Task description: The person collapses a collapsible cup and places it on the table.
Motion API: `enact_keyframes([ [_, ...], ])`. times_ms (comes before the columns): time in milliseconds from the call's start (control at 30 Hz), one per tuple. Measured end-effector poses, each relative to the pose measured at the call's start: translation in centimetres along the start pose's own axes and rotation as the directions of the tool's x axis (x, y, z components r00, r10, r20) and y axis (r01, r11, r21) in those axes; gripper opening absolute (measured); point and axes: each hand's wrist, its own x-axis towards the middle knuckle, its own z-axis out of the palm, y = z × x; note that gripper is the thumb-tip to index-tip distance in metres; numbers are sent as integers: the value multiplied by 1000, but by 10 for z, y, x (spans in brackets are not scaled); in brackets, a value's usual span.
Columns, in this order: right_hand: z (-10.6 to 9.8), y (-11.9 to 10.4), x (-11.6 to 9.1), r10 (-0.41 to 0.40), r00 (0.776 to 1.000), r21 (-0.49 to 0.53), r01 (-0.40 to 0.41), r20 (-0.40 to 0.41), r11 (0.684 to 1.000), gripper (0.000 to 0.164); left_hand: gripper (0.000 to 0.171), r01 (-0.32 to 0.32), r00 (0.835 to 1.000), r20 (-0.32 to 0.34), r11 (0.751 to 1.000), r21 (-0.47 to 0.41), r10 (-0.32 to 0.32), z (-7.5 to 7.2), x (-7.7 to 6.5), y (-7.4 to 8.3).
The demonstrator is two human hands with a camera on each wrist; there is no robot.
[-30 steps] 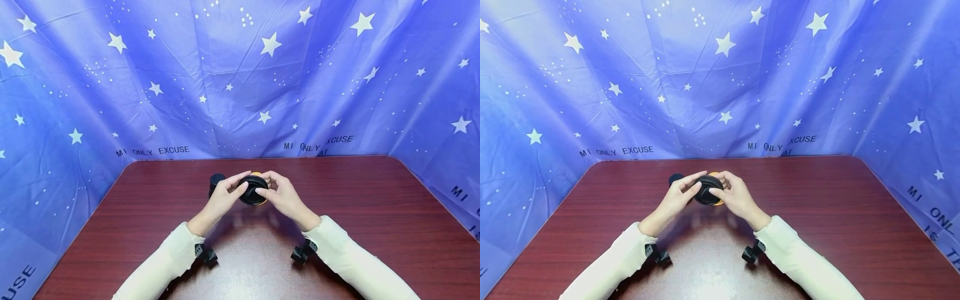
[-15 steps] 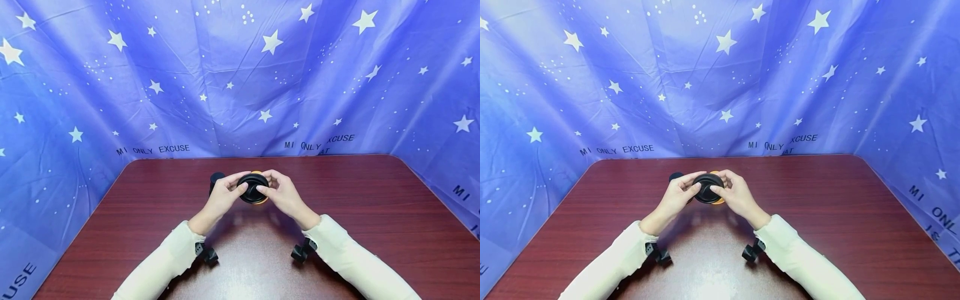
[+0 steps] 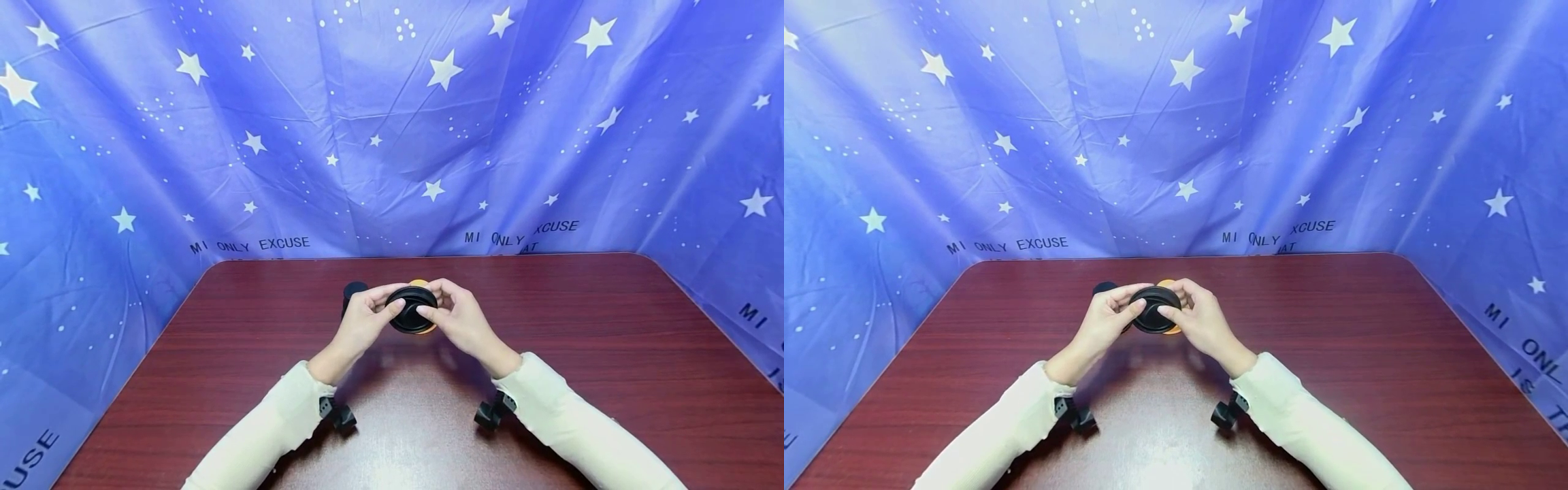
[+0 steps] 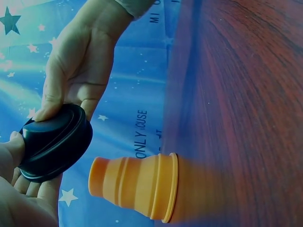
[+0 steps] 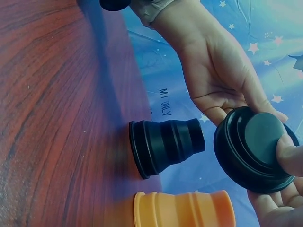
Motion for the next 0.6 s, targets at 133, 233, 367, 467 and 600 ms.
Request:
enact_keyframes([
  [133, 0, 1, -1, -2, 1000, 8, 2, 5, 1000, 23, 32, -15, 1000, 8, 1000, 9, 15, 0, 0, -2],
  [233, -1, 2, -2, -6, 1000, 9, 6, 6, 1000, 23, 32, -30, 999, 16, 999, 36, 30, 0, 0, -1],
  [367, -1, 3, -2, -6, 1000, 6, 6, 4, 1000, 22, 31, -49, 999, 26, 996, 68, 47, 1, -1, -1],
  [467, -2, 3, -2, -2, 1000, -2, 2, 5, 1000, 23, 29, -59, 998, 32, 995, 84, 57, 1, -1, -1],
  [600, -3, 2, -2, -9, 1000, -18, 9, 1, 1000, 23, 29, -67, 997, 42, 992, 108, 63, 2, -1, -1],
])
